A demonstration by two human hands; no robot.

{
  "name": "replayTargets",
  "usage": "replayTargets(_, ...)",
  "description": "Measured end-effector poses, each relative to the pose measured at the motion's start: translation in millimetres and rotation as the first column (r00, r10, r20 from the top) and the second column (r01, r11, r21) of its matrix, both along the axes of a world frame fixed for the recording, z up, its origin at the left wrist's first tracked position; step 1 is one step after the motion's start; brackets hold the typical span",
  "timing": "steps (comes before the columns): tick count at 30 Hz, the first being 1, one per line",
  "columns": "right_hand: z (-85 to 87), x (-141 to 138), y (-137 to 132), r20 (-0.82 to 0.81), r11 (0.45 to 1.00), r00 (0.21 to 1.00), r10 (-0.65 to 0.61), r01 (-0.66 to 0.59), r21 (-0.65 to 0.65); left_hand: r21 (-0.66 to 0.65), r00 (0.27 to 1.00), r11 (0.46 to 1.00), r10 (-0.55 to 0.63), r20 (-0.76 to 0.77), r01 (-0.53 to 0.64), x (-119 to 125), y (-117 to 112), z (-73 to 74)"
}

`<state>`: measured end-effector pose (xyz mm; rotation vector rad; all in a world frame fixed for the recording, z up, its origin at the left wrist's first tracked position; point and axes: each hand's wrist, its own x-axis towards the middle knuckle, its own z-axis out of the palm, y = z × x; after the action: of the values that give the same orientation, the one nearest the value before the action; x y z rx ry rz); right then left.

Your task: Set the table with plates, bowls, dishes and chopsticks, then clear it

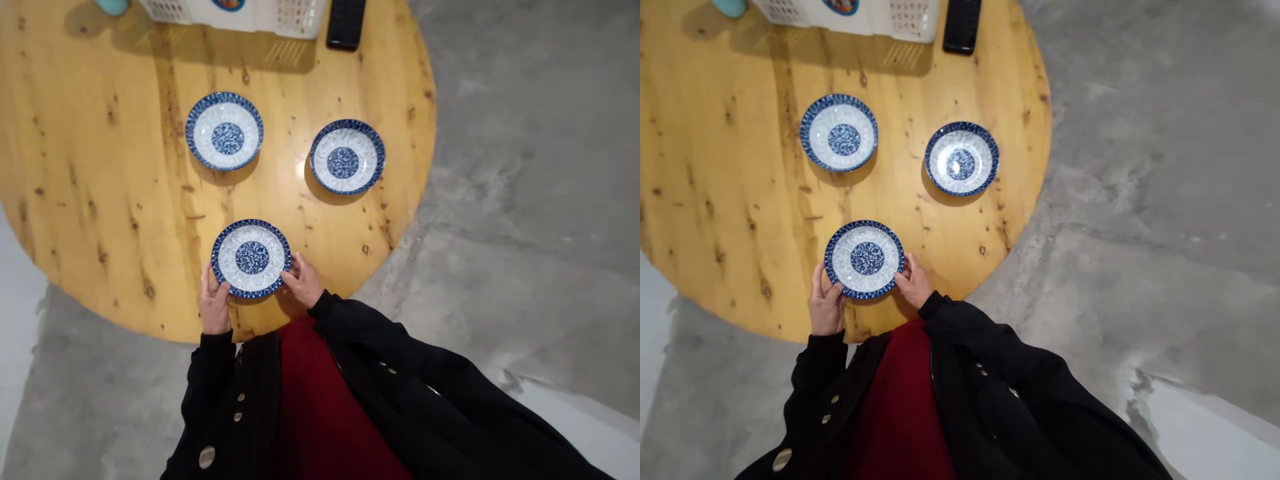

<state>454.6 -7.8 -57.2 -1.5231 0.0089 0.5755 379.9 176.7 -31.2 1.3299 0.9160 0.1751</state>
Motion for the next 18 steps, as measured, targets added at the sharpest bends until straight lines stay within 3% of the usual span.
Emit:
replayTargets(7, -15.3, -24, 21, -0.092, 0.998, 0.994, 0.059, -0.058, 0.009, 0.209, 0.995, 0.973, -0.104, -0.007, 0.103, -19, 33, -19.9)
replayTargets(18, -37.7, -31, 27, -0.006, 0.996, 1.0, 0.029, -0.03, -0.087, 0.164, 0.996, 0.984, -0.076, 0.046, 0.068, -12, 42, -35.9)
